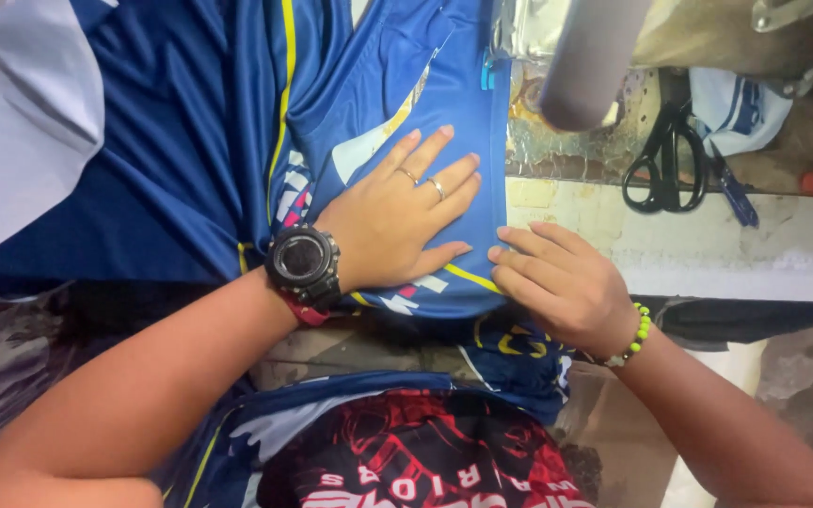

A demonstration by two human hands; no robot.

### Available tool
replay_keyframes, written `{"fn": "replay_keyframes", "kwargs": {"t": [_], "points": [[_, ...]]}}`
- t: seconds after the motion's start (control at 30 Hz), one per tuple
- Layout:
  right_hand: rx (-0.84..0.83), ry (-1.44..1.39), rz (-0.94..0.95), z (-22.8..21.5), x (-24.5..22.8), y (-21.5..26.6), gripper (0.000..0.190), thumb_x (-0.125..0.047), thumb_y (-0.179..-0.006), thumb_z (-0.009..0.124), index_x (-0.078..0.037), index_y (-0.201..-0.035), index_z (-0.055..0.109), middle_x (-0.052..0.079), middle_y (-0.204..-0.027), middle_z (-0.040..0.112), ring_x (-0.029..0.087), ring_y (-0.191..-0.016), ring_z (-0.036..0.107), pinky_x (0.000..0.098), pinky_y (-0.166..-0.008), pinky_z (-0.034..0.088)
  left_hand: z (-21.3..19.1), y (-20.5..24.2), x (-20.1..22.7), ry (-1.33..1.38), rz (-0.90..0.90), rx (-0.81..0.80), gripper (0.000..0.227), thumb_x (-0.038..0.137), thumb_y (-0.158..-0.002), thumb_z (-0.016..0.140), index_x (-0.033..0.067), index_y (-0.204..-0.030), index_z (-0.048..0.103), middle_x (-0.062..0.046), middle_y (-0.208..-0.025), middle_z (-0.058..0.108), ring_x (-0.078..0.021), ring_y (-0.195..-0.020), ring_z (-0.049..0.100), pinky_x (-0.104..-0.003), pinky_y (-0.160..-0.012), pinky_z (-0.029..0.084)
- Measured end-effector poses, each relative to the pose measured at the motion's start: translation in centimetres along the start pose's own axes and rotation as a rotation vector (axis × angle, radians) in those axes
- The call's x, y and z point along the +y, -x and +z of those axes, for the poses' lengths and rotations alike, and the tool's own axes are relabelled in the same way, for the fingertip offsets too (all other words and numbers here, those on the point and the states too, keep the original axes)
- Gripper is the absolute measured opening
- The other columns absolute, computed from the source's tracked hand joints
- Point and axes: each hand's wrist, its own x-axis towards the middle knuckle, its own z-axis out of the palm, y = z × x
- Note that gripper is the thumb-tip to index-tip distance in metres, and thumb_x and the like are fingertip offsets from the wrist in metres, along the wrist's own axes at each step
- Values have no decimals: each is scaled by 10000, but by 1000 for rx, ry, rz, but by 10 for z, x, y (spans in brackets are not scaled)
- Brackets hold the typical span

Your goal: Smoothing and positioning a sports jersey on a work surface in a factory setting.

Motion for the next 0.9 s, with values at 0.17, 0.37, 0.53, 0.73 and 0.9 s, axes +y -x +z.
{"fn": "replay_keyframes", "kwargs": {"t": [0.17, 0.37, 0.53, 0.73, 0.9], "points": [[-19, 27, 25, 5, 7, -4, 250, -39, -1053, 460, -1, -964, 691, 129, -1052, 744, 363, -1054, 740, 476, -929, 547, 3, -5, -12, 5, 2, 39, 659, 559, -986, 591, 24, -1372, 596, -153, -1438, 593, -474, -1398, 448, -595, -1143, 382], [-13, 60, 43, 10, 18, -12, 375, -152, -1089, 362, 10, -1007, 690, 140, -1073, 734, 366, -1086, 727, 476, -963, 526, 0, -13, -35, 0, 41, 46, 653, 551, -996, 588, 15, -1367, 613, -151, -1424, 602, -465, -1398, 450, -580, -1166, 354], [-42, 124, 77, 18, 31, -10, 248, 15, -1014, 427, -7, -1056, 671, 119, -1119, 728, 346, -1153, 698, 458, -984, 501, -2, -24, -56, 16, 95, 65, 624, 513, -994, 632, 9, -1361, 617, -174, -1394, 611, -479, -1374, 470, -603, -1152, 364], [-13, 203, 107, 21, 45, -22, 239, 21, -1037, 466, -11, -1048, 703, 113, -1073, 750, 312, -1151, 729, 421, -819, 510, -4, -38, -83, 55, 154, 68, 610, 476, -1002, 668, -10, -1368, 625, -192, -1407, 588, -499, -1386, 445, -643, -1147, 347], [57, 250, 119, 20, 56, -37, 228, -22, -1060, 498, -35, -1098, 722, 92, -1019, 739, 299, -879, 661, 416, -809, 520, -7, -53, -108, 36, 216, 40, 631, 488, -1005, 670, -30, -1361, 617, -199, -1407, 579, -508, -1366, 457, -655, -1133, 355]]}}
